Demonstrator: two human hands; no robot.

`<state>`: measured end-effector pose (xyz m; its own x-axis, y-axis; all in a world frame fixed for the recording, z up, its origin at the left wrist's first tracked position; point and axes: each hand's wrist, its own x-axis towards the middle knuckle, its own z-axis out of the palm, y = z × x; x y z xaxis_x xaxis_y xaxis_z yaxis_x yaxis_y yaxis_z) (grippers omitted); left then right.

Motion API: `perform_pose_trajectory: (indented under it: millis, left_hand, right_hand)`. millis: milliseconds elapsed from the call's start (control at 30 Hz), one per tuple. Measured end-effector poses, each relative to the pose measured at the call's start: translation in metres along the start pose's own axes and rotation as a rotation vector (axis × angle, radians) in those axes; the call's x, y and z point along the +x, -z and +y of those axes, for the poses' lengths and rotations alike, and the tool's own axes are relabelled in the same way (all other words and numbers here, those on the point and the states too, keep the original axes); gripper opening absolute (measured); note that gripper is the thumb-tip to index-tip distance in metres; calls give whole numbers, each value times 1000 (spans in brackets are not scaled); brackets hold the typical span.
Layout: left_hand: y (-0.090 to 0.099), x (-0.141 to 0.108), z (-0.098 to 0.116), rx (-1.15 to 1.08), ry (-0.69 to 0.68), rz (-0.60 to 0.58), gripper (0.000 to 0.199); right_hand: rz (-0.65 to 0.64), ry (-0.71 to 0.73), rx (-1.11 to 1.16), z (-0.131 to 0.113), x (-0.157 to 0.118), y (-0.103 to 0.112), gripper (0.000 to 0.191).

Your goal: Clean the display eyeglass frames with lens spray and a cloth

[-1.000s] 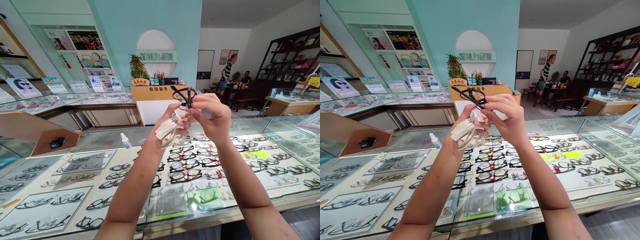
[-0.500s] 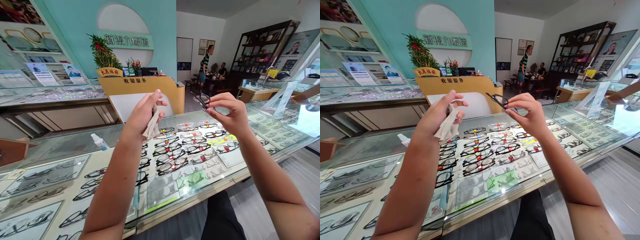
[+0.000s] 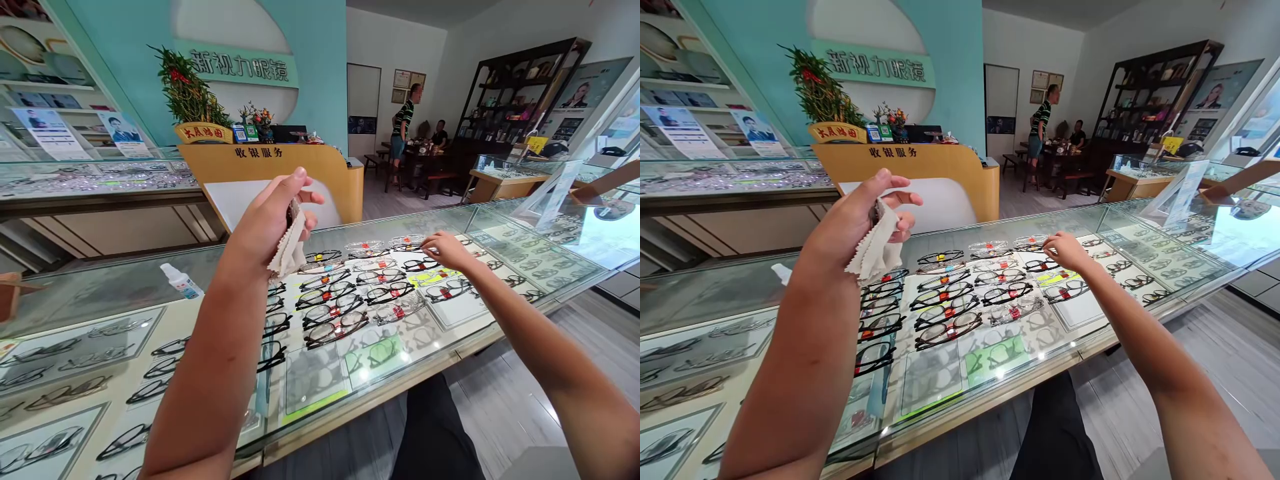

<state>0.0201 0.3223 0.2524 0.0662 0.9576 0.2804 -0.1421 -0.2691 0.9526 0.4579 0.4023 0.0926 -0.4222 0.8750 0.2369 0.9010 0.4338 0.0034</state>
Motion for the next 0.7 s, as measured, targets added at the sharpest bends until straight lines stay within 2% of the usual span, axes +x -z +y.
perform_pose_trajectory:
  millis: [133, 300, 467, 567, 700]
  left_hand:
    - [-2, -1, 2, -1, 7, -4, 75]
    - [-3, 0, 0, 8, -12, -23, 72]
    - [-7, -7, 8, -32, 31, 8, 53]
    - [-8, -12, 13, -26, 51, -10, 38]
    - [-9, -14, 14, -10, 49, -5, 33]
  right_hand:
    - [-42, -11, -12, 6, 0, -15, 41]
    - [-74, -24, -18, 3, 3, -23, 46]
    - [-96, -53, -33, -2, 4, -29, 44]
    - [-105, -86, -46, -6, 4, -26, 43]
    - [-78, -168, -72, -10, 10, -13, 47]
